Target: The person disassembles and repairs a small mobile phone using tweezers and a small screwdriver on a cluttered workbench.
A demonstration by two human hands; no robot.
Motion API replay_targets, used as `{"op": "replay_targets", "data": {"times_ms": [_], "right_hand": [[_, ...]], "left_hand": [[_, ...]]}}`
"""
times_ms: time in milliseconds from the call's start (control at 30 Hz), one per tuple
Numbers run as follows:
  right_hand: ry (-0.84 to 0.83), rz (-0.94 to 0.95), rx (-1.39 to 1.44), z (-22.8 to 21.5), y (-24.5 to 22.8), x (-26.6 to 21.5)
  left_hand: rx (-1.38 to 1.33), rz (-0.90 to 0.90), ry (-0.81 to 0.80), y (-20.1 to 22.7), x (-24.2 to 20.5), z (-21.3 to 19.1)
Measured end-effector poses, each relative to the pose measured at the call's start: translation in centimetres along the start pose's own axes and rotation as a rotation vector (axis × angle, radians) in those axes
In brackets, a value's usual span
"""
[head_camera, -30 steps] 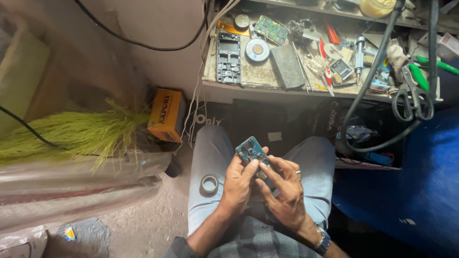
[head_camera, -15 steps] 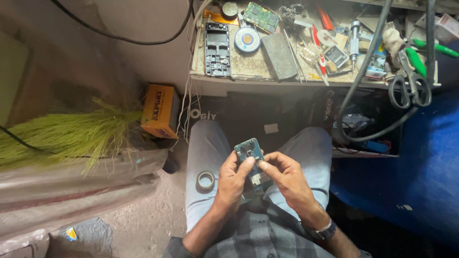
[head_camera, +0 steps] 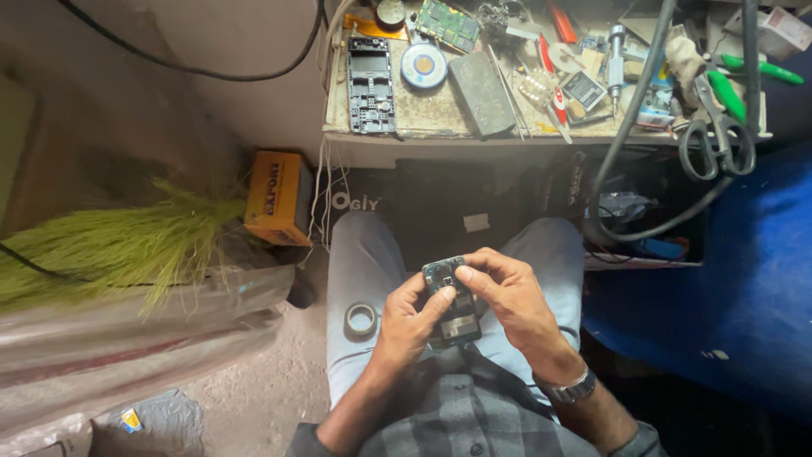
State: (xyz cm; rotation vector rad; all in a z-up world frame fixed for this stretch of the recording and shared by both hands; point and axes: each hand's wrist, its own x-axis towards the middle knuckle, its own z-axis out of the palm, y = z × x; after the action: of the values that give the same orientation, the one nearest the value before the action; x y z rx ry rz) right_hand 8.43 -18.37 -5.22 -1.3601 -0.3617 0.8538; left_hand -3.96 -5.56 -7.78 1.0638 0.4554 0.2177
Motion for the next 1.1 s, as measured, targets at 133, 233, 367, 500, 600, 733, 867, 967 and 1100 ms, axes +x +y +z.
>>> {"op": "replay_targets", "data": {"times_ms": [133,233,367,500,600,733,867,967,1100], "right_hand": [[-0.014,0.043,0.029,0.1,0.0,-0.1],[-0.008,0.079,0.03,0.1,0.0,-0.2],[0.001,0.023,0.017,0.1,0.2,-0.2],[-0.004,0.055,0.055,0.1,0.2,-0.2],[-0.004,0.049,0.078,0.3,0.2,-0.2],[0.007,0.015,0.071,0.6,0.5,-0.1],[0.004,0.075,0.053,0.3,0.6,0.0],[-0.029,0.165,0.072,-0.2,0.5,-0.2],[-0.039,0.118,0.061,0.1,0.8,-0.5]], "left_hand": [[0.072,0.01,0.003,0.1,-0.3,-0.4],[0.073,-0.004,-0.022,0.5,-0.4,-0.4],[0.024,-0.041,-0.035,1.1,-0.8,0.0],[0.017,-0.021,-0.046,1.3,-0.7,0.0],[0.011,-0.044,-0.039,1.5,-0.7,0.0],[0.08,-0.033,-0.001,1.6,-0.6,0.2],[0.086,-0.128,0.065,1.8,-0.4,0.0],[-0.129,-0.019,0.024,2.0,-0.2,-0.5],[0.007,0.007,0.036,2.3,-0.2,-0.6]]}}
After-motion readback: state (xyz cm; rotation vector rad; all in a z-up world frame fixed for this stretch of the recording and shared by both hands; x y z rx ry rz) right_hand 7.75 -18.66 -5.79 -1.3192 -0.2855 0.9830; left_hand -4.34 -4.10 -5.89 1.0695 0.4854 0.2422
